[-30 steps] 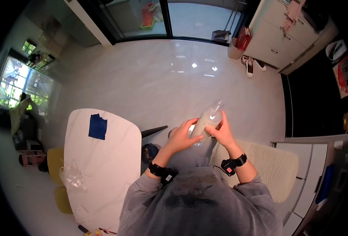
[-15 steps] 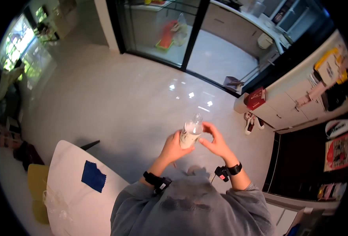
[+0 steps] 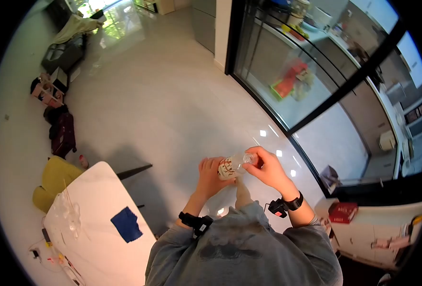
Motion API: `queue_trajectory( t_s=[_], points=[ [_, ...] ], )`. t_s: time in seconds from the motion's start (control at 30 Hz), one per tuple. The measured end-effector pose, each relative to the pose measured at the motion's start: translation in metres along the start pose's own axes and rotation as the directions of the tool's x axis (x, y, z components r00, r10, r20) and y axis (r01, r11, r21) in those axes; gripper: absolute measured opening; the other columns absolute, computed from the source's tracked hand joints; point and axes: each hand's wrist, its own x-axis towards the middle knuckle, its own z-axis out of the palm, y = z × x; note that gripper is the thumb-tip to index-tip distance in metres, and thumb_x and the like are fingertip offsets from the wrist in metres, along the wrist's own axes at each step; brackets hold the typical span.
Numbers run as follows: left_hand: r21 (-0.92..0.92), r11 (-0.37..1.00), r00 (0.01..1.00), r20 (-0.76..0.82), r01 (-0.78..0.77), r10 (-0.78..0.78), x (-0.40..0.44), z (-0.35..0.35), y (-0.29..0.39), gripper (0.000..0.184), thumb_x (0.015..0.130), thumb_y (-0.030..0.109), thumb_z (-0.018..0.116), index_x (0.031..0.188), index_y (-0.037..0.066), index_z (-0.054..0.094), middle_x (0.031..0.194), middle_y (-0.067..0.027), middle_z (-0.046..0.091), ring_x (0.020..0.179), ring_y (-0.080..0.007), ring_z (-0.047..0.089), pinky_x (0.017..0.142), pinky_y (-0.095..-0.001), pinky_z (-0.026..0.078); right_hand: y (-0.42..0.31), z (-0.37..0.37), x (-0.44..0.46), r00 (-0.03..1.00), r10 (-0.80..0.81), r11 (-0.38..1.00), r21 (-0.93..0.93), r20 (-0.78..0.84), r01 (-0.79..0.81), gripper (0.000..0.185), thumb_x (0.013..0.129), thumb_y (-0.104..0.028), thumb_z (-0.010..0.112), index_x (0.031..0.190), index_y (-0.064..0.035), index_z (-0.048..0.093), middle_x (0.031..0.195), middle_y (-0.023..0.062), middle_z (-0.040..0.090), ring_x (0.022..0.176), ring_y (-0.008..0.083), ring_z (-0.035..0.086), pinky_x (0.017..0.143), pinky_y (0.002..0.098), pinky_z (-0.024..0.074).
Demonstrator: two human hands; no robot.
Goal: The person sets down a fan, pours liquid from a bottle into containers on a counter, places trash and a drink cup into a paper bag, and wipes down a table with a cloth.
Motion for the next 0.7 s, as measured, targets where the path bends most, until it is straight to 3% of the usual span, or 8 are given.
queue_trajectory(
  t_s=[0.13, 0.2, 0.3, 0.37, 0.47, 0.53, 0.63, 0.7],
  points=[
    [0.027, 0.998, 0.998, 0.001, 0.059, -0.059, 0.088, 0.024, -0.026, 0.070, 0.059, 0.033, 0.081, 0.116, 0.008, 0.049, 0.106, -0.0084, 0.055, 0.105, -0.0289, 0.049, 0.096, -0.0465, 0.031, 0.021, -0.033, 0.097, 0.991, -0.084, 0.996, 0.041, 0.107, 0.080, 0.033, 0.073, -0.017, 0.072, 0.098, -0.0033, 0.057, 0.070, 0.0048, 0.054, 0.058, 0.0130, 0.052, 0.055, 0.0260, 0.0441],
    [-0.192, 0.970, 0.977, 0.175, 0.152, -0.118, 0.136, 0.034, -0.049, 0.064, 0.060, 0.030, 0.080, 0.113, 0.008, 0.052, 0.108, -0.0091, 0.056, 0.103, -0.0309, 0.051, 0.093, -0.0433, 0.036, 0.032, -0.042, 0.144, 0.970, -0.160, 0.987, 0.021, 0.186, 0.159, 0.032, 0.072, -0.017, 0.073, 0.097, -0.0041, 0.057, 0.071, 0.0056, 0.055, 0.059, 0.0147, 0.053, 0.055, 0.0267, 0.0446],
    [-0.289, 0.938, 0.970, 0.203, 0.190, -0.134, 0.205, 0.015, -0.055, 0.059, 0.061, 0.027, 0.079, 0.110, 0.007, 0.054, 0.108, -0.0105, 0.058, 0.103, -0.0319, 0.052, 0.089, -0.0415, 0.039, 0.046, -0.046, 0.222, 0.905, -0.310, 0.945, -0.006, 0.292, 0.326, 0.032, 0.069, -0.019, 0.073, 0.095, -0.0064, 0.058, 0.073, 0.0070, 0.057, 0.060, 0.0188, 0.056, 0.056, 0.0286, 0.0458],
    [-0.345, 0.922, 0.982, 0.120, 0.178, -0.145, 0.247, -0.013, -0.050, 0.049, 0.063, 0.018, 0.078, 0.105, 0.004, 0.057, 0.098, -0.0142, 0.061, 0.093, -0.0302, 0.059, 0.077, -0.0396, 0.046, 0.042, -0.049, 0.275, 0.860, -0.341, 0.926, -0.019, 0.379, 0.376, 0.032, 0.071, -0.024, 0.071, 0.098, -0.0094, 0.059, 0.079, 0.0075, 0.059, 0.065, 0.0238, 0.058, 0.059, 0.0319, 0.0477],
    [-0.204, 0.960, 0.981, -0.005, 0.190, -0.195, 0.275, -0.021, -0.099, 0.056, 0.064, 0.024, 0.079, 0.112, 0.007, 0.054, 0.107, -0.0111, 0.060, 0.102, -0.0263, 0.056, 0.091, -0.0416, 0.039, 0.040, -0.036, 0.348, 0.826, -0.389, 0.911, 0.041, 0.407, 0.409, 0.034, 0.070, -0.020, 0.073, 0.098, -0.0067, 0.059, 0.076, 0.0067, 0.057, 0.062, 0.0190, 0.056, 0.058, 0.0294, 0.0463],
    [-0.090, 0.940, 0.943, 0.097, 0.328, -0.320, 0.305, -0.038, -0.133, 0.064, 0.065, 0.032, 0.078, 0.118, 0.010, 0.051, 0.114, -0.0080, 0.058, 0.109, -0.0228, 0.053, 0.104, -0.0460, 0.022, 0.037, -0.025, 0.402, 0.803, -0.383, 0.910, 0.036, 0.456, 0.414, 0.035, 0.071, -0.021, 0.073, 0.100, -0.0068, 0.059, 0.076, 0.0067, 0.057, 0.062, 0.0189, 0.056, 0.058, 0.0291, 0.0465],
    [-0.043, 0.937, 0.937, 0.076, 0.346, -0.342, 0.360, -0.058, -0.196, 0.066, 0.065, 0.038, 0.077, 0.120, 0.011, 0.051, 0.113, -0.0067, 0.058, 0.111, -0.0209, 0.052, 0.108, -0.0483, 0.008, 0.032, -0.009, 0.484, 0.795, -0.346, 0.926, 0.045, 0.498, 0.375, 0.035, 0.073, -0.022, 0.071, 0.102, -0.0072, 0.058, 0.077, 0.0074, 0.058, 0.064, 0.0203, 0.057, 0.060, 0.0302, 0.0471],
    [-0.010, 0.949, 0.948, 0.039, 0.315, -0.314, 0.397, -0.063, -0.243, 0.067, 0.065, 0.040, 0.077, 0.120, 0.012, 0.051, 0.113, -0.0065, 0.059, 0.110, -0.0205, 0.053, 0.108, -0.0487, 0.009, 0.027, 0.004, 0.545, 0.802, -0.340, 0.931, 0.053, 0.491, 0.361, 0.034, 0.074, -0.023, 0.070, 0.103, -0.0077, 0.058, 0.079, 0.0081, 0.059, 0.066, 0.0218, 0.058, 0.061, 0.0314, 0.0476]
  ],
)
